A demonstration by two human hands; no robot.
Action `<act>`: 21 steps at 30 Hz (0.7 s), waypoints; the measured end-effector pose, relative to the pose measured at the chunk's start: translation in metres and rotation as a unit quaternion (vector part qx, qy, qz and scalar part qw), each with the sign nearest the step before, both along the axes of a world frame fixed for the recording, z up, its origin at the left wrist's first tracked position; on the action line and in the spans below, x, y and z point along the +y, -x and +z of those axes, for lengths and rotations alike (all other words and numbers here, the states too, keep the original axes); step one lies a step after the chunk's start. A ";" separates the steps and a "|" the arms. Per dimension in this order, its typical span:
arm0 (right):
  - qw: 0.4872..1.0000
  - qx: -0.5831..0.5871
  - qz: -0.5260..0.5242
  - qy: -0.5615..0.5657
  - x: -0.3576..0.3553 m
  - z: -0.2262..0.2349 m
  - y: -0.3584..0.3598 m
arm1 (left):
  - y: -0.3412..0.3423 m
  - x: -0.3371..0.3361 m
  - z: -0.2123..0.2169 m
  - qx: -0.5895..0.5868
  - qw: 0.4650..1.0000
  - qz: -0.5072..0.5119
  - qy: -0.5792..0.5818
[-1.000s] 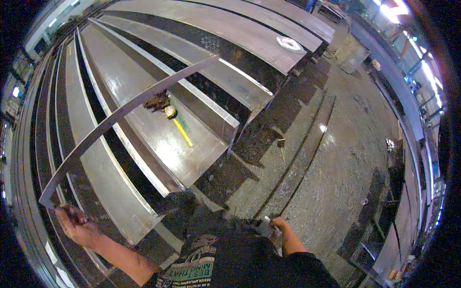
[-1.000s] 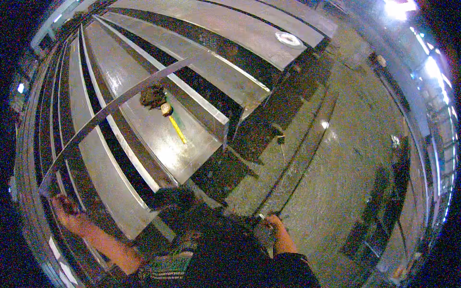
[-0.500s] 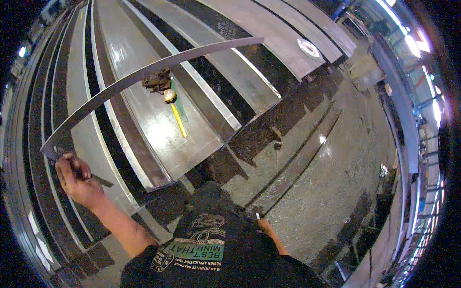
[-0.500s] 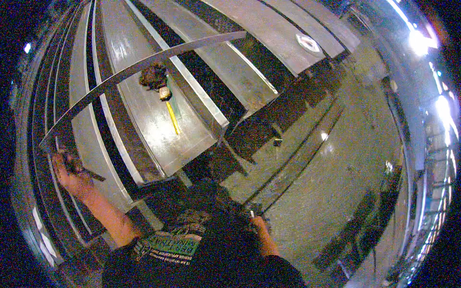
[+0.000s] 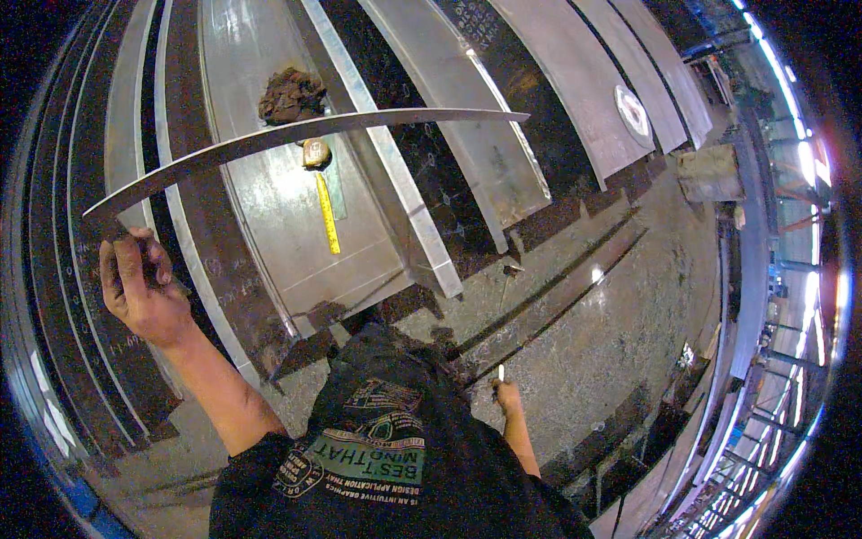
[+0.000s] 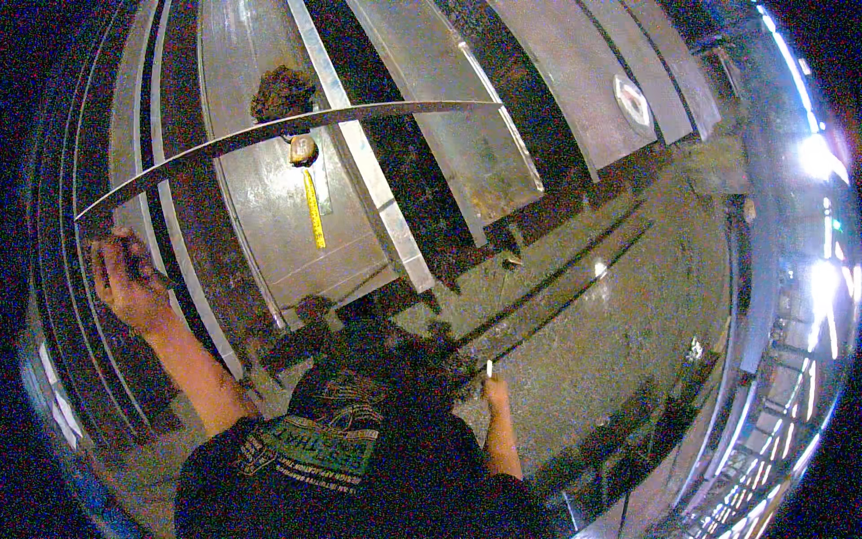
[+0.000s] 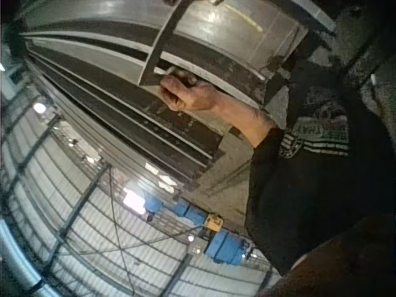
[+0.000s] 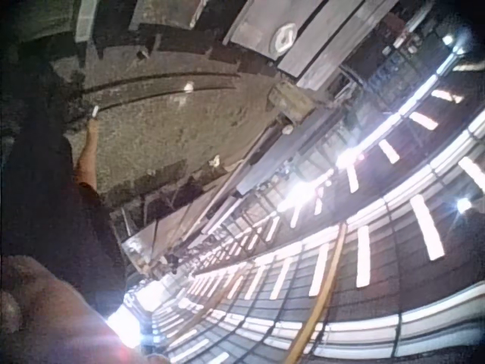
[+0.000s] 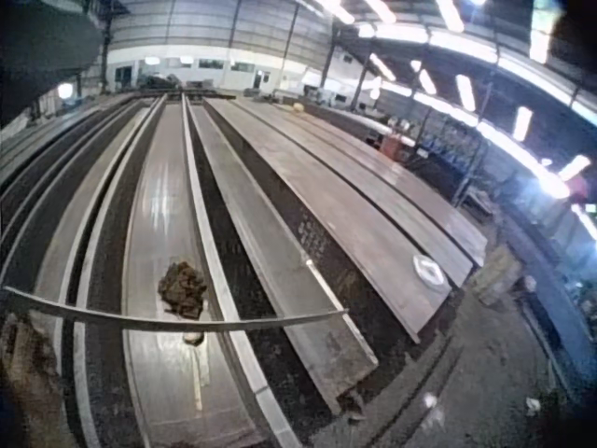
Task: The person measures and marks a large metal sheet using a tape measure, a square ruler, and a white marker. They draw straight lines and make measurement marks on the sheet's surface in a workshop setting.
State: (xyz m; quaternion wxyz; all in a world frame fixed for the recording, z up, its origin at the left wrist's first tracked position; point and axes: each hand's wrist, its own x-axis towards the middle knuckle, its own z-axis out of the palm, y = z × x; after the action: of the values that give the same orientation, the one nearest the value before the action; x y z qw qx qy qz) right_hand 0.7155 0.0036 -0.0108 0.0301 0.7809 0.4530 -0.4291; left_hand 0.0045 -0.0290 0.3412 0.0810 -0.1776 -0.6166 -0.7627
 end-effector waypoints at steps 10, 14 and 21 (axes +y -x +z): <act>0.968 0.059 0.177 -0.169 0.201 0.169 0.138 | -0.018 -0.022 0.014 0.034 0.995 0.029 0.090; 0.902 0.090 0.236 -0.350 0.267 0.270 0.195 | -0.066 -0.027 0.031 0.053 0.994 0.034 0.086; 0.637 0.304 0.562 -0.431 0.331 0.410 0.306 | -0.172 -0.001 0.049 0.022 0.998 0.044 0.045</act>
State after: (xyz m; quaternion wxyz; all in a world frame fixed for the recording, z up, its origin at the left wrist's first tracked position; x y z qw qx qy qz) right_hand 0.4090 0.3343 0.3995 -0.2139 0.1258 0.9216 -0.2986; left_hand 0.1760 -0.0295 0.3902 0.1201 -0.1699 -0.6555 -0.7260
